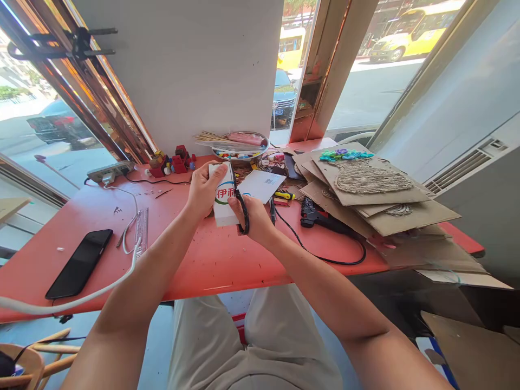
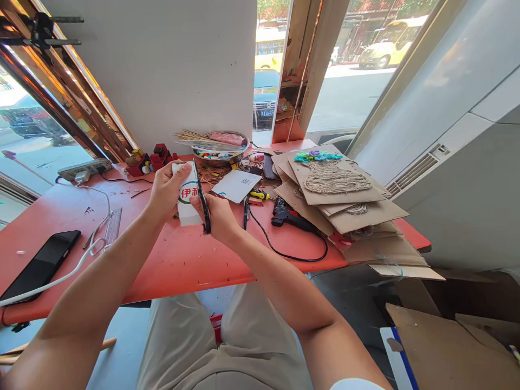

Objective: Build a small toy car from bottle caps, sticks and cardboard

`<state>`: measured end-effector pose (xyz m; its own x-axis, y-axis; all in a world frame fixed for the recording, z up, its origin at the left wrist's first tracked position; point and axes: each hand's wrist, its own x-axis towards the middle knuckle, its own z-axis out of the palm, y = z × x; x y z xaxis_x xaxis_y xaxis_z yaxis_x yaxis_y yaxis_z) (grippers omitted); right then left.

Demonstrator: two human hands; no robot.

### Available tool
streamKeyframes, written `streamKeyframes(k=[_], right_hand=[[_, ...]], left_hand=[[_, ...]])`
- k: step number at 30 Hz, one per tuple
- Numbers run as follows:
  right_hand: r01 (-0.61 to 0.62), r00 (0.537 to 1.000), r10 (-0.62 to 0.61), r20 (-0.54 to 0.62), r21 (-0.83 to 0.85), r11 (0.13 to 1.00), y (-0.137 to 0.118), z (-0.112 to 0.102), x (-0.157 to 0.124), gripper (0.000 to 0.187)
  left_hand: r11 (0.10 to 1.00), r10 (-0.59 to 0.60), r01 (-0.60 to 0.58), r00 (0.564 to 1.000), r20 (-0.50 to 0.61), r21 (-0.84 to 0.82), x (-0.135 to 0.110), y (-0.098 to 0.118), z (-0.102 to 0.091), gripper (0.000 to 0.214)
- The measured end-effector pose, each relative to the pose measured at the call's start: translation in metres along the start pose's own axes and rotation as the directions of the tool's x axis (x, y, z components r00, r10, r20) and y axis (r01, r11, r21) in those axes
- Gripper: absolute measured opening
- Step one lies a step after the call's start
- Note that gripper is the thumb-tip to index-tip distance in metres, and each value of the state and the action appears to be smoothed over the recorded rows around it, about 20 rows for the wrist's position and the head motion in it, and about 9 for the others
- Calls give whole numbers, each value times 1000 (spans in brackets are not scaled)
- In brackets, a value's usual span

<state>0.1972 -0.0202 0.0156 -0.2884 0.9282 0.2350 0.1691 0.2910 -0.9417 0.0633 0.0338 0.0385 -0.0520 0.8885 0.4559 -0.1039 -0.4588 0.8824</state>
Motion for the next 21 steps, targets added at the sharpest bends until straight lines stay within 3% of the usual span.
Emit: streamKeyframes(k=[4,6,8,10,12,15,17,19,21], right_hand=[[-154,988,150,-38,-142,978,5,-16,12,58],[-154,985,119,-127,-313,937,17,-30,19,56],[-145,974,42,-221,-479,866,34,-45,24,50],[-147,973,-3,-230,-632,761,50,-57,26,38],[-203,970,41,-242,-701,684,59,-64,26,26],[-272,953,72,-294,-730,627,53,-64,22,18],[-193,967,0,-254,-736,649,41,-57,21,15],[-64,988,-57,-144,-715,696,28,-45,27,14],[14,999,-35,-18,-655,755,18,-30,38,22]], left_hand=[[1000,-3,2,1000,-20,-27,10,-16,-9,62],[998,55,-57,994,-94,-17,17,-22,-20,64],[986,166,-166,969,-184,15,24,-23,-35,68],[964,267,-258,934,-239,70,30,-20,-53,71],[935,355,-329,888,-293,134,34,-16,-68,70],[919,391,-347,862,-323,186,34,-16,-82,70],[921,381,-332,877,-293,206,33,-22,-85,69],[932,344,-300,911,-227,205,32,-32,-86,69],[950,283,-251,943,-173,186,31,-43,-85,68]])
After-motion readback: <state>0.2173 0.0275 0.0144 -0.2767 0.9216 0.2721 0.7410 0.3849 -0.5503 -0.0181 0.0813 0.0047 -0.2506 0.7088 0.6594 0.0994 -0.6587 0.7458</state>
